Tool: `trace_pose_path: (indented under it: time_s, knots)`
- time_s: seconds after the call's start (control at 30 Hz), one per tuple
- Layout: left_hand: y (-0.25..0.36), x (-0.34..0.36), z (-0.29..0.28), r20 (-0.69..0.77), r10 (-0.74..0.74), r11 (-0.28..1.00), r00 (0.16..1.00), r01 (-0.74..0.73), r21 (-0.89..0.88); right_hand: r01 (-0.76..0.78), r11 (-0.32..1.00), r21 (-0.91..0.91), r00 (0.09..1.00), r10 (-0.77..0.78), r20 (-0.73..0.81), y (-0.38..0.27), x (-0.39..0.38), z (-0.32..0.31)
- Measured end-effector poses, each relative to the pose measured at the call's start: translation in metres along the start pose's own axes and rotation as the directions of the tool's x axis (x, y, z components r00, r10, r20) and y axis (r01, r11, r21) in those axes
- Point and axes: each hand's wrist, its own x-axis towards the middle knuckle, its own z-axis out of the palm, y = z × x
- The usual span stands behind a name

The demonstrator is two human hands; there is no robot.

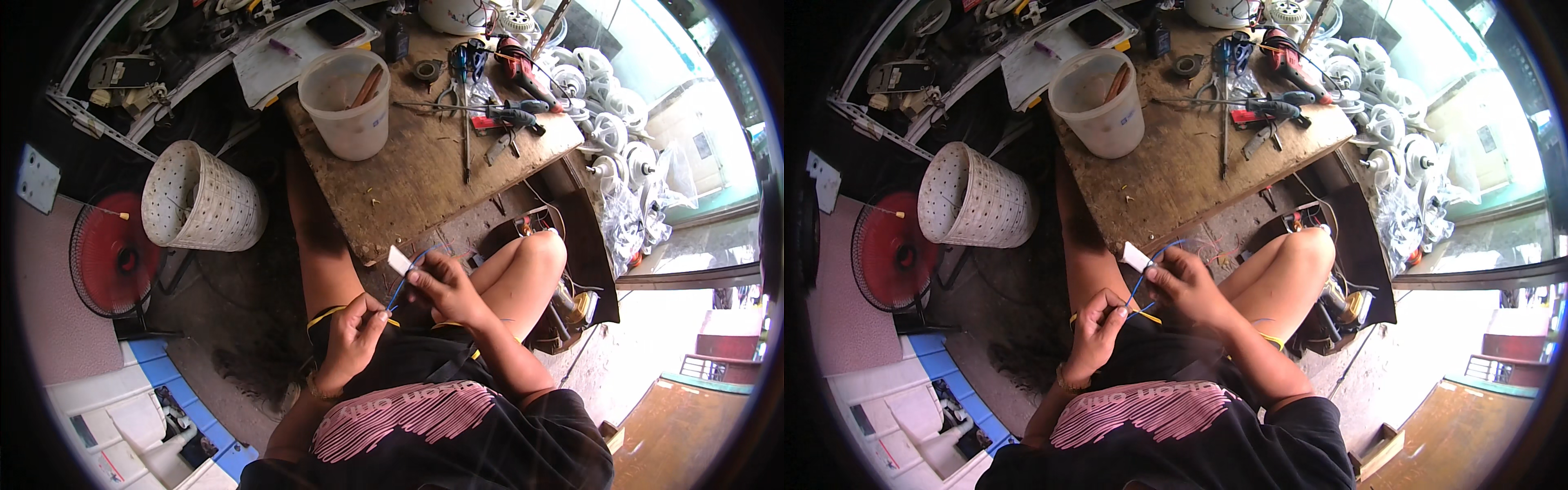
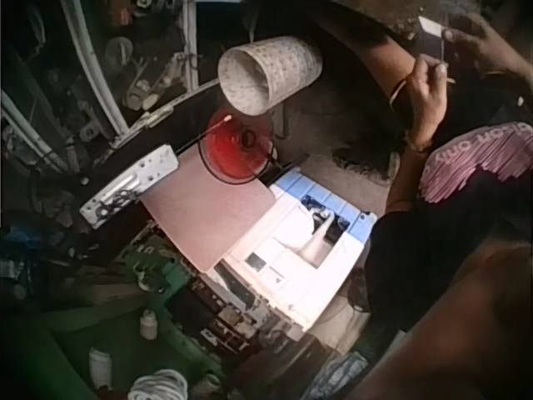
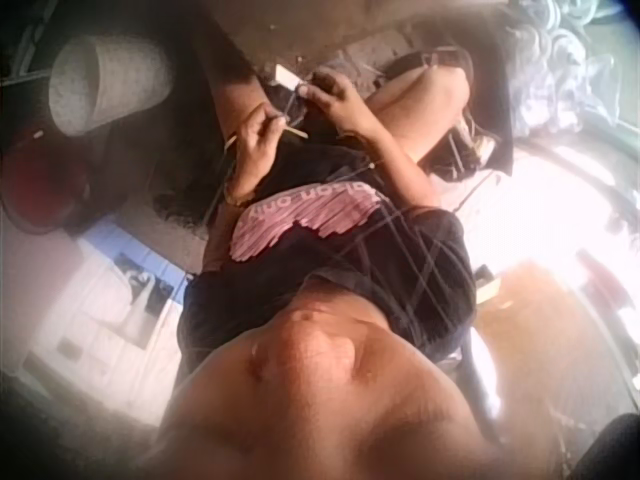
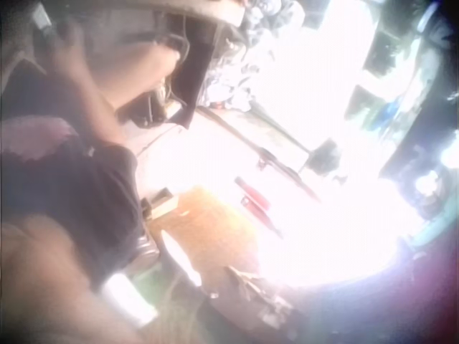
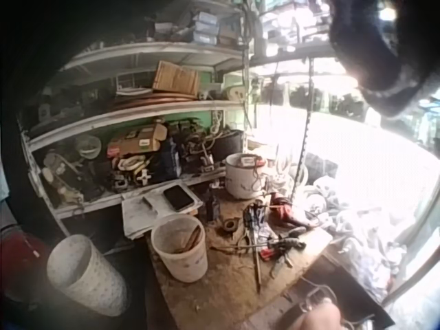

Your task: The person connects wires to a white component and secures them with electrical tape, then uses a utility knife to strip insulation from a cable and moves a bin containing parts.

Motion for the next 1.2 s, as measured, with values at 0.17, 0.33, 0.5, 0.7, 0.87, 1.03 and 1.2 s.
trace_pose_path:
  time_s: [0.17, 0.33, 0.5, 0.7, 0.87, 1.03, 1.2]
  knots:
    - [0.001, -0.006, 0.002, 0.024, -0.052, 0.997, 0.998, 0.053, -0.051, 0.045, 0.999, 0.016, 0.998, -0.046, 0.045, -0.009, -0.002, -0.007]
    - [0.006, 0.0, 0.009, 0.048, -0.186, 0.928, 0.981, 0.191, -0.32, -0.002, 0.999, -0.042, 0.962, 0.014, 0.274, -0.013, -0.009, 0.005]
    - [0.009, 0.002, 0.009, 0.076, -0.183, 0.915, 0.98, 0.198, -0.353, 0.02, 0.998, -0.056, 0.979, -0.008, 0.203, -0.005, -0.008, 0.006]
    - [0.007, 0.002, 0.006, 0.055, -0.069, 0.968, 0.996, 0.08, -0.236, 0.053, 0.999, -0.003, 0.984, -0.051, 0.173, 0.0, -0.004, 0.006]
    - [0.008, -0.001, 0.005, 0.034, -0.03, 0.991, 0.999, 0.034, -0.131, 0.064, 0.998, 0.013, 0.989, -0.065, 0.136, 0.003, -0.003, 0.004]
    - [0.004, -0.004, 0.005, 0.028, -0.024, 0.994, 0.999, 0.027, -0.11, 0.054, 0.998, 0.043, 0.995, -0.057, 0.079, 0.003, -0.003, 0.002]
    - [0.003, -0.007, 0.005, 0.028, -0.023, 0.993, 0.999, 0.026, -0.116, 0.053, 0.998, 0.046, 0.995, -0.056, 0.078, 0.009, 0.0, -0.005]
